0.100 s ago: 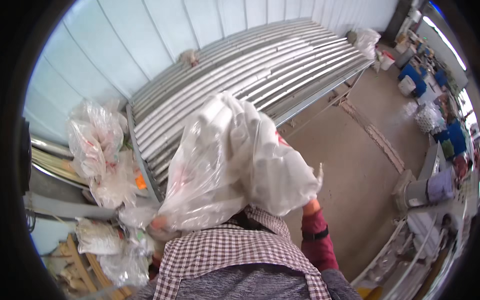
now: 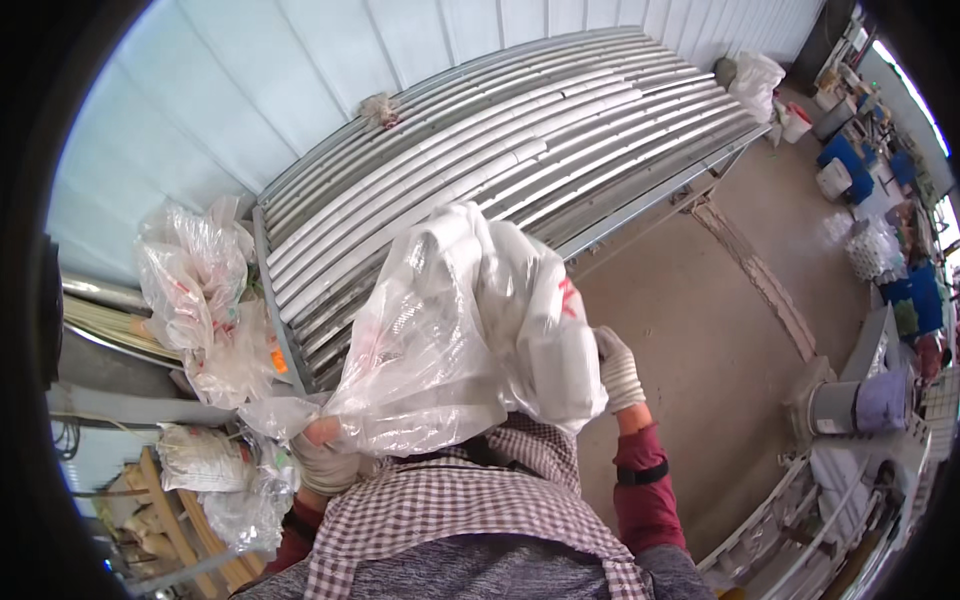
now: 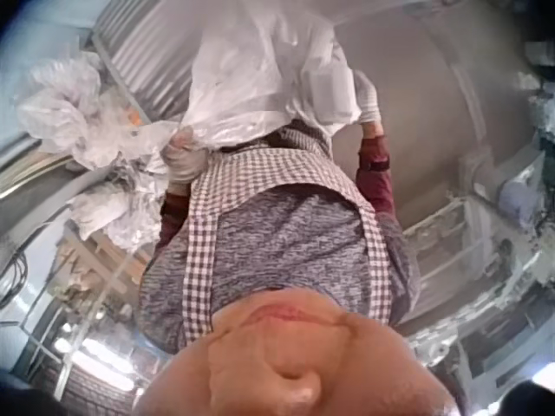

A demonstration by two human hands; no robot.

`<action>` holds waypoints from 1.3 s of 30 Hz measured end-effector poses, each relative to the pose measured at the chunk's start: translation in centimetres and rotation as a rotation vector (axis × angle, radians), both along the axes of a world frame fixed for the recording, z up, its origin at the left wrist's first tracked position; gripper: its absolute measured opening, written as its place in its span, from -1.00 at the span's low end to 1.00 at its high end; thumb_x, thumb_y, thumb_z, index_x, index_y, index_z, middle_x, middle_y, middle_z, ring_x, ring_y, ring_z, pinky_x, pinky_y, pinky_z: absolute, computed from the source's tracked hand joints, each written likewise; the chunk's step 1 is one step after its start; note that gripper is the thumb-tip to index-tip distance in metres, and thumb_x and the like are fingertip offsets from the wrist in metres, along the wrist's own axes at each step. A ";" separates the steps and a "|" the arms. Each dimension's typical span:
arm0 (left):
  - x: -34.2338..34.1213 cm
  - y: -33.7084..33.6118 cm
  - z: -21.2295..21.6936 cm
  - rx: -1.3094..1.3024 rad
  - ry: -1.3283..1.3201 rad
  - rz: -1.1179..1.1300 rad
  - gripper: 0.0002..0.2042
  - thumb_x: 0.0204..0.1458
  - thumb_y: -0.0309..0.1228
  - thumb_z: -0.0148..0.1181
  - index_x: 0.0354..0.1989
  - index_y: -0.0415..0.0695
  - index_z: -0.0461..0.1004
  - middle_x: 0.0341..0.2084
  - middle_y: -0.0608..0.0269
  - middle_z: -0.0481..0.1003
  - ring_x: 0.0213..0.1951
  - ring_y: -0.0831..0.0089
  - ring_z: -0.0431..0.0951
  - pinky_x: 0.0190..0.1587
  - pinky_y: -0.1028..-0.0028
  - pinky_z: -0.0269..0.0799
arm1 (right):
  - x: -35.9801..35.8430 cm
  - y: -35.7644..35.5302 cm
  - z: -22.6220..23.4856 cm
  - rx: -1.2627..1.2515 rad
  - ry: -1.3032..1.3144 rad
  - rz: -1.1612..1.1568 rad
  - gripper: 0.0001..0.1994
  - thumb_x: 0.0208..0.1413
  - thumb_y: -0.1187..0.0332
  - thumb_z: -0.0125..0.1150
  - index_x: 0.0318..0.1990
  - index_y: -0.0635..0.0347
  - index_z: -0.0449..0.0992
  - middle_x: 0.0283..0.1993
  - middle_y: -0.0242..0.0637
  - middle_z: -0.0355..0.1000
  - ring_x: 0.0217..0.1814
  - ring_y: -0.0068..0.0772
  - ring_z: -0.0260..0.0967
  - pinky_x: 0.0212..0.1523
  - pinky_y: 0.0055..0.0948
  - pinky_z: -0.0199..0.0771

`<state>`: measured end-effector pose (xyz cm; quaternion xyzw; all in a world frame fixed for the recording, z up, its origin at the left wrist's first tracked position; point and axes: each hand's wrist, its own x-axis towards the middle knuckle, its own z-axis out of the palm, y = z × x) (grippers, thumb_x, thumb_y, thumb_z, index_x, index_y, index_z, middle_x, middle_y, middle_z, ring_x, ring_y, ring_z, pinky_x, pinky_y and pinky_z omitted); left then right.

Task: Operating a film-wrapping machine and loading white pipe cores.

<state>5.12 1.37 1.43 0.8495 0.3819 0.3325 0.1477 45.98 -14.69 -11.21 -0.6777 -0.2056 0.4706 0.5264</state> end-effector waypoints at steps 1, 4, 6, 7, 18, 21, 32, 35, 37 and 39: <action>1.1 0.8 -0.3 -0.313 0.038 0.037 -0.77 -0.17 -0.48 0.28 -0.28 -0.09 0.46 -0.37 0.30 0.41 -0.33 0.35 0.42 -0.25 0.43 0.36 | 1.3 0.2 -0.5 -0.008 0.022 0.005 -0.72 0.12 0.56 0.04 0.01 0.30 0.38 -0.06 -0.23 0.39 -0.09 -0.41 0.38 0.03 -0.43 0.39; 3.2 1.3 -1.0 -0.624 -0.417 0.297 -0.49 0.11 -0.14 -0.01 0.09 -0.31 0.18 -0.03 0.03 0.32 -0.07 0.23 0.41 -0.08 0.25 0.38 | 1.6 -1.5 -1.7 -0.020 0.256 -0.312 -0.89 0.00 0.62 0.13 -0.30 0.25 0.49 -0.30 -0.41 0.44 -0.26 -0.64 0.33 -0.22 -0.58 0.40; 8.4 0.4 2.6 -1.241 -1.328 0.297 -0.50 0.15 -0.09 -0.15 0.08 -0.28 0.22 -0.03 0.08 0.36 -0.07 0.21 0.44 -0.04 0.22 0.42 | 4.0 -1.3 0.2 -0.078 0.115 -0.158 -0.88 0.00 0.65 0.10 -0.35 0.23 0.50 -0.35 -0.46 0.43 -0.33 -0.68 0.32 -0.29 -0.59 0.42; 8.0 -0.2 2.1 -1.245 -1.312 0.329 -0.50 0.15 -0.09 -0.15 0.08 -0.28 0.22 -0.03 0.08 0.36 -0.07 0.21 0.44 -0.04 0.22 0.42 | 4.7 -1.9 -0.2 -0.099 0.138 -0.151 -0.88 0.00 0.65 0.10 -0.35 0.23 0.50 -0.35 -0.46 0.43 -0.33 -0.68 0.32 -0.29 -0.59 0.42; 15.2 14.7 12.0 -1.035 -1.230 0.538 -0.46 0.04 -0.10 -0.07 -0.03 -0.40 0.35 -0.08 -0.03 0.44 -0.06 0.09 0.46 0.07 0.22 0.34 | 5.3 3.8 -1.3 -0.098 0.434 -0.434 -0.84 0.06 0.57 -0.01 -0.28 0.19 0.50 -0.43 -0.45 0.42 -0.44 -0.64 0.33 -0.39 -0.64 0.40; 10.0 22.4 5.2 -1.150 -0.899 0.234 -0.48 0.15 -0.15 -0.11 0.10 -0.39 0.24 0.01 -0.13 0.36 0.04 0.09 0.38 0.14 0.22 0.25 | 3.3 4.0 -0.3 -0.113 0.411 -0.457 -0.86 0.05 0.56 -0.01 -0.30 0.18 0.50 -0.43 -0.44 0.42 -0.45 -0.64 0.33 -0.40 -0.64 0.41; 26.5 15.4 8.8 -0.592 0.910 -0.203 -0.50 -0.04 -0.32 0.21 0.07 -0.25 0.26 -0.01 0.13 0.38 0.01 0.30 0.38 0.05 0.43 0.28 | 7.2 1.0 -2.7 -0.127 0.114 -0.412 -0.91 -0.01 0.49 0.02 -0.39 0.22 0.48 -0.40 -0.48 0.39 -0.33 -0.67 0.26 -0.25 -0.62 0.29; 37.0 7.5 4.1 -0.402 0.928 -1.108 -0.49 -0.07 -0.24 0.16 0.10 -0.09 0.29 0.05 0.17 0.35 0.09 0.25 0.35 0.16 0.15 0.17 | 7.6 2.0 -3.6 -0.071 0.229 -0.460 -0.91 -0.02 0.49 0.02 -0.41 0.21 0.47 -0.42 -0.50 0.36 -0.35 -0.66 0.22 -0.26 -0.64 0.25; 39.1 3.4 -1.8 -0.026 0.864 -1.313 -0.49 -0.08 -0.23 0.17 0.12 0.06 0.29 0.11 0.20 0.29 0.20 0.23 0.23 0.27 0.03 -0.09 | 8.0 1.9 -4.0 0.034 0.293 -0.525 -0.90 -0.03 0.49 0.02 -0.37 0.21 0.47 -0.43 -0.46 0.37 -0.37 -0.64 0.25 -0.26 -0.63 0.28; 40.5 2.5 -3.2 -0.033 0.866 -1.351 -0.52 -0.07 -0.24 0.15 0.10 0.10 0.31 0.14 0.22 0.27 0.22 0.23 0.20 0.29 0.01 -0.14 | 7.9 3.7 -2.6 0.056 0.415 -0.622 -0.87 -0.01 0.50 -0.02 -0.32 0.20 0.46 -0.44 -0.44 0.36 -0.40 -0.63 0.27 -0.33 -0.64 0.32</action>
